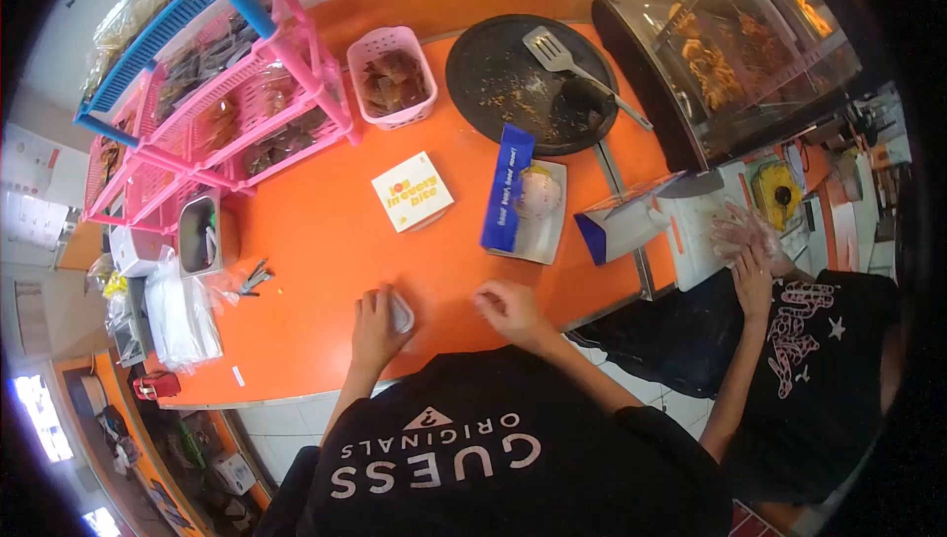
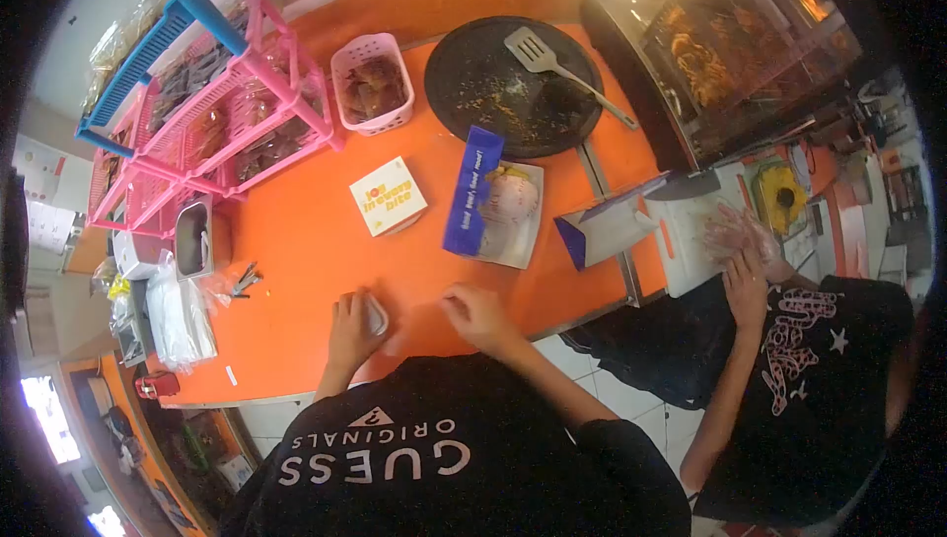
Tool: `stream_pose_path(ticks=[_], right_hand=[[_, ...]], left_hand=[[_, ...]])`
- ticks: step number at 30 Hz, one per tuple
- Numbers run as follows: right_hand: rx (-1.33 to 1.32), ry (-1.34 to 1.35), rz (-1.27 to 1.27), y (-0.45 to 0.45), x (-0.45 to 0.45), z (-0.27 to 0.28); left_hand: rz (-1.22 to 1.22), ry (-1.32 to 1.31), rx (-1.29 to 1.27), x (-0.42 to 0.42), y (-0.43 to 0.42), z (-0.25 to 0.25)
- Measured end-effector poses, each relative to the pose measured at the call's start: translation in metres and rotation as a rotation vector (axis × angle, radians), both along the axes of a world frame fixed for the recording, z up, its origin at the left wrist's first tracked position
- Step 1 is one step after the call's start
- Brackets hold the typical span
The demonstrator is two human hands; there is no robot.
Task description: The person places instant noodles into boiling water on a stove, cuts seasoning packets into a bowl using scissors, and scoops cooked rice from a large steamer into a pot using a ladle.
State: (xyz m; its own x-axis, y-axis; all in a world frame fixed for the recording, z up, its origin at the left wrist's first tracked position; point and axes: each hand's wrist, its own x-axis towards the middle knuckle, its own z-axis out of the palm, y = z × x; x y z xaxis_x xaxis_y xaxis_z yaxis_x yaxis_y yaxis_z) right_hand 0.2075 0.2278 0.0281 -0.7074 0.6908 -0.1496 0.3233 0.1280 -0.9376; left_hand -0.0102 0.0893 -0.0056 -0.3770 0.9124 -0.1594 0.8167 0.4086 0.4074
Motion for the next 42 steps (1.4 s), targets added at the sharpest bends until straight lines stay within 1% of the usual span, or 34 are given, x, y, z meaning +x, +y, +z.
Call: stream_pose_path(ticks=[3,4,6,7,9,10,12,14,16,17,18,19,20,21,23,24,27,29,33,35,36,37,39,40,41,42], right_hand=[[-0.173,0.116,-0.157,-0.028,-0.013,-0.019],[-0.374,0.224,-0.179,-0.028,-0.013,-0.015],[-0.376,0.217,-0.137,-0.002,0.009,-0.012],[-0.377,0.217,-0.117,0.014,0.025,-0.011],[-0.385,0.320,-0.338,0.040,0.068,0.008],[-0.111,0.153,-0.369,0.060,0.100,0.000],[-0.097,0.121,-0.737,0.083,0.135,0.021],[0.027,0.113,-0.832,0.121,0.173,-0.009],[0.176,-0.126,-0.794,0.153,0.185,-0.041],[0.250,-0.247,-0.769,0.162,0.188,-0.048],[0.188,-0.200,-0.726,0.161,0.178,-0.050],[0.172,-0.282,-0.569,0.172,0.183,-0.064],[0.156,-0.360,-0.409,0.191,0.193,-0.091],[0.138,-0.437,-0.247,0.196,0.187,-0.089],[0.123,-0.363,-0.419,0.184,0.182,-0.089],[0.115,-0.325,-0.506,0.175,0.175,-0.078],[0.185,-0.507,-0.567,0.169,0.167,-0.060],[0.112,-0.462,-0.495,0.170,0.172,-0.060],[0.235,-0.436,-0.452,0.172,0.173,-0.073],[0.284,-0.566,-0.499,0.161,0.160,-0.054],[0.292,-0.531,-0.482,0.157,0.160,-0.056],[0.298,-0.497,-0.470,0.155,0.165,-0.059],[0.525,-0.552,-0.451,0.156,0.177,-0.080],[0.568,-0.506,-0.512,0.148,0.182,-0.084],[0.609,-0.460,-0.575,0.147,0.184,-0.082],[0.537,-0.612,-0.531,0.142,0.173,-0.055]], left_hand=[[-0.246,-0.139,0.147,0.036,0.029,0.032],[-0.280,-0.243,0.181,0.049,0.041,0.051],[-0.339,-0.449,0.252,0.067,0.059,0.087],[-0.380,-0.459,0.352,0.066,0.063,0.092],[-0.464,-0.479,0.554,0.064,0.068,0.097],[-0.456,-0.471,0.533,0.061,0.068,0.097],[-0.445,-0.454,0.488,0.051,0.063,0.094],[-0.423,-0.506,0.410,0.048,0.062,0.086],[-0.420,-0.531,0.348,0.047,0.058,0.083],[-0.424,-0.532,0.329,0.048,0.056,0.082],[-0.428,-0.530,0.312,0.049,0.054,0.081],[-0.433,-0.528,0.318,0.049,0.052,0.081],[-0.438,-0.524,0.326,0.049,0.051,0.081],[-0.440,-0.520,0.332,0.048,0.050,0.081],[-0.399,-0.551,0.320,0.046,0.047,0.080],[-0.380,-0.565,0.314,0.045,0.046,0.079],[-0.336,-0.582,0.332,0.040,0.044,0.075],[-0.330,-0.599,0.348,0.037,0.045,0.071],[-0.314,-0.597,0.401,0.021,0.053,0.069],[-0.250,-0.592,0.432,0.008,0.062,0.067],[-0.228,-0.592,0.449,-0.002,0.069,0.065],[-0.220,-0.500,0.508,-0.015,0.078,0.063],[-0.213,-0.313,0.625,-0.049,0.105,0.054],[-0.128,-0.263,0.645,-0.068,0.117,0.050],[-0.045,-0.215,0.664,-0.091,0.131,0.043],[0.023,-0.109,0.632,-0.122,0.145,0.031]])
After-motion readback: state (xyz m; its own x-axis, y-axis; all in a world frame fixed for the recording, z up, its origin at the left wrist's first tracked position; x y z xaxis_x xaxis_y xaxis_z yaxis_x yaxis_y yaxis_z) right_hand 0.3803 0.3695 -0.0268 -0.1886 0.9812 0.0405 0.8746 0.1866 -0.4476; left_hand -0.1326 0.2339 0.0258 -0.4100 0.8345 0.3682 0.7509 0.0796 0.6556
